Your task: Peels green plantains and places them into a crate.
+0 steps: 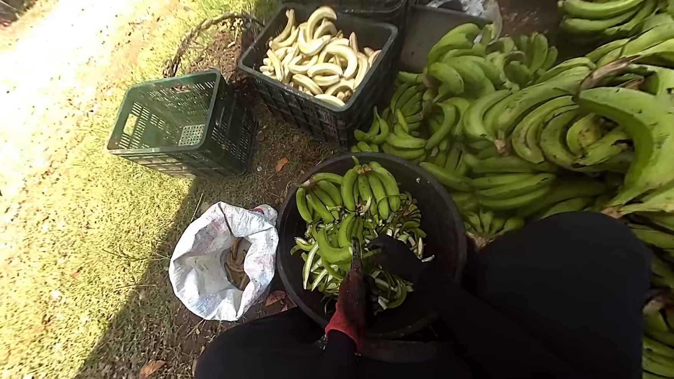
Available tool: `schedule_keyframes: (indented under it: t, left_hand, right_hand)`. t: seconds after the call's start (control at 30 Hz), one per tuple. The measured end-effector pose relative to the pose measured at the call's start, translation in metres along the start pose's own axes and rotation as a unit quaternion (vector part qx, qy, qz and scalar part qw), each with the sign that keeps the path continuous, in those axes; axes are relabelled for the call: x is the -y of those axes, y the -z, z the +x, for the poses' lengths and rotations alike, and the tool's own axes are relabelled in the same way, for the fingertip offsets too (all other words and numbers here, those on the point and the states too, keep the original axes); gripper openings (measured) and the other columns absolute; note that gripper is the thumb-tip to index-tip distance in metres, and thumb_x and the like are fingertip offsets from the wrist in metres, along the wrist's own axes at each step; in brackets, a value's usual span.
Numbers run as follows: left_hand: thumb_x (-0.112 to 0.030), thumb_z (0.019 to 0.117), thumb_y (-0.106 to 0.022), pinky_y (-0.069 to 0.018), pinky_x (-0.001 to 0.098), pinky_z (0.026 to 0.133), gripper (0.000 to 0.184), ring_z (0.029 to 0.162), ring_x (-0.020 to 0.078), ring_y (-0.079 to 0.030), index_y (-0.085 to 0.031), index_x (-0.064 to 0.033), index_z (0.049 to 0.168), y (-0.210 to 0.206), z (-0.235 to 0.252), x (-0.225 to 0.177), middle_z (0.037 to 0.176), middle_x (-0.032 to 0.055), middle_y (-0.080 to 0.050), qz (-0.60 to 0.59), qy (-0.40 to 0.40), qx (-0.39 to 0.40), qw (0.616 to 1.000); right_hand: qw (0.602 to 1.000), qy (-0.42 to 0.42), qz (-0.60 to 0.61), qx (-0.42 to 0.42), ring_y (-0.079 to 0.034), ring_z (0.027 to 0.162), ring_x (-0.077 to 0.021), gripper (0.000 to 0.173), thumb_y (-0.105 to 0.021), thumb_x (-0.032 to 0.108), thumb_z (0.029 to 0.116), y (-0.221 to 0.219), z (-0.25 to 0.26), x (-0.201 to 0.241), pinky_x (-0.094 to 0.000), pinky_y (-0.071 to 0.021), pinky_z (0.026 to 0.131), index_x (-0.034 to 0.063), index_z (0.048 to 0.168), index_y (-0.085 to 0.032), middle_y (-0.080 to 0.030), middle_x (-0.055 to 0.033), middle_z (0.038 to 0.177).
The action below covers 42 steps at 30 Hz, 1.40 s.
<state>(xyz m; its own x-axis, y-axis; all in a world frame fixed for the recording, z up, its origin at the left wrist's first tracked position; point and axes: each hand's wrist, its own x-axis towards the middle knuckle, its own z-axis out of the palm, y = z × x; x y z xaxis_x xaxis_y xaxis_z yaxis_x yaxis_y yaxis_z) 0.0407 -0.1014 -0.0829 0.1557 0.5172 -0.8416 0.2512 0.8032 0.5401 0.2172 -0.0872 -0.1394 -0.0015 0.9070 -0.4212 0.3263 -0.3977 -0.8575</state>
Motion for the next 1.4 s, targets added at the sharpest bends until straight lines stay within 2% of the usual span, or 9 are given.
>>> schedule_keyframes:
  t: [0.23, 0.4, 0.53, 0.7, 0.87, 0.97, 1.13, 1.3, 1.4]
  left_hand:
    - [-0.065, 0.1061, -0.025, -0.0543, 0.0336, 0.05, 0.072, 0.054, 0.0191, -0.061, -0.063, -0.0041, 0.111, -0.005, -0.034, 0.011, 0.072, 0.0096, -0.063, -0.009, -0.003, 0.011, 1.0]
    - [-0.067, 0.105, -0.027, -0.0551, 0.0338, 0.049, 0.071, 0.055, 0.0202, -0.062, -0.062, -0.0048, 0.114, -0.01, -0.033, 0.031, 0.073, 0.0108, -0.064, -0.005, -0.023, -0.014, 1.0]
    - [-0.066, 0.1049, -0.03, -0.0552, 0.0336, 0.051, 0.068, 0.056, 0.0196, -0.062, -0.061, -0.0065, 0.115, -0.011, -0.028, 0.034, 0.073, 0.0098, -0.063, 0.003, -0.028, -0.035, 0.999]
    - [-0.066, 0.1055, -0.027, -0.0545, 0.0342, 0.048, 0.07, 0.052, 0.0198, -0.06, -0.061, -0.0043, 0.112, -0.011, -0.005, 0.036, 0.072, 0.0105, -0.062, 0.003, -0.019, -0.033, 0.999]
    - [-0.066, 0.1053, -0.028, -0.0536, 0.0333, 0.049, 0.07, 0.053, 0.0187, -0.059, -0.062, -0.0047, 0.109, -0.018, 0.014, 0.027, 0.071, 0.0092, -0.06, -0.001, -0.026, -0.024, 0.999]
    - [-0.068, 0.1045, -0.026, -0.0512, 0.0327, 0.046, 0.072, 0.05, 0.0183, -0.056, -0.061, -0.0044, 0.107, -0.021, 0.019, 0.019, 0.069, 0.0091, -0.059, -0.022, -0.006, -0.011, 1.0]
    - [-0.064, 0.1066, -0.025, -0.0547, 0.0333, 0.05, 0.072, 0.055, 0.0192, -0.061, -0.062, -0.0028, 0.113, -0.018, 0.01, 0.027, 0.075, 0.0108, -0.063, -0.002, -0.031, -0.005, 0.999]
    - [-0.068, 0.1048, -0.023, -0.0507, 0.0317, 0.047, 0.075, 0.051, 0.0176, -0.056, -0.062, -0.0035, 0.108, -0.021, 0.022, 0.011, 0.069, 0.0089, -0.06, -0.048, -0.012, -0.006, 0.999]
    - [-0.065, 0.1065, -0.02, -0.0536, 0.0333, 0.049, 0.073, 0.054, 0.019, -0.059, -0.061, -0.0042, 0.116, -0.025, 0.022, 0.022, 0.073, 0.0097, -0.062, -0.044, -0.036, 0.004, 0.998]
  right_hand:
    - [0.994, -0.047, 0.097, -0.033, -0.065, 0.104, -0.0202, 0.04, -0.077, 0.017, 0.0884, 0.005, -0.01, 0.007, -0.0391, -0.0543, 0.093, 0.0049, 0.125, -0.065, -0.064, -0.0131, 0.124]
    - [0.981, -0.065, 0.173, -0.059, -0.068, 0.099, -0.0148, 0.039, -0.081, 0.022, 0.0855, -0.005, 0.004, -0.007, -0.0341, -0.0584, 0.086, 0.013, 0.122, -0.071, -0.07, -0.0051, 0.118]
    - [0.983, -0.083, 0.158, -0.053, -0.065, 0.104, -0.0193, 0.041, -0.078, 0.018, 0.0885, 0.003, -0.005, 0.016, -0.0392, -0.0544, 0.093, 0.0061, 0.125, -0.066, -0.066, -0.0125, 0.123]
    - [0.981, -0.101, 0.157, -0.059, -0.066, 0.101, -0.0202, 0.042, -0.078, 0.023, 0.0889, -0.003, 0.002, 0.01, -0.0413, -0.0549, 0.09, 0.0076, 0.127, -0.066, -0.067, -0.0128, 0.12]
    - [0.971, -0.117, 0.194, -0.077, -0.067, 0.097, -0.0216, 0.046, -0.077, 0.023, 0.0904, -0.003, 0.009, 0.002, -0.0407, -0.0564, 0.086, 0.0041, 0.129, -0.062, -0.066, -0.0161, 0.117]
    - [0.962, -0.124, 0.22, -0.102, -0.068, 0.096, -0.0223, 0.045, -0.077, 0.023, 0.0908, -0.005, 0.014, -0.003, -0.0417, -0.0574, 0.085, 0.0039, 0.129, -0.063, -0.067, -0.0157, 0.115]
    - [0.954, -0.137, 0.236, -0.121, -0.067, 0.097, -0.0228, 0.045, -0.077, 0.029, 0.0914, -0.004, 0.02, 0.003, -0.0437, -0.0574, 0.084, 0.0066, 0.128, -0.064, -0.068, -0.0143, 0.114]
    - [0.957, -0.14, 0.229, -0.11, -0.067, 0.098, -0.0229, 0.048, -0.075, 0.033, 0.0931, -0.003, 0.026, 0.006, -0.0434, -0.0571, 0.084, 0.0065, 0.131, -0.062, -0.067, -0.0146, 0.116]
    - [0.951, -0.151, 0.245, -0.116, -0.067, 0.098, -0.024, 0.047, -0.075, 0.033, 0.094, 0.002, 0.03, 0.006, -0.0439, -0.0581, 0.08, 0.0069, 0.131, -0.062, -0.067, -0.0148, 0.116]
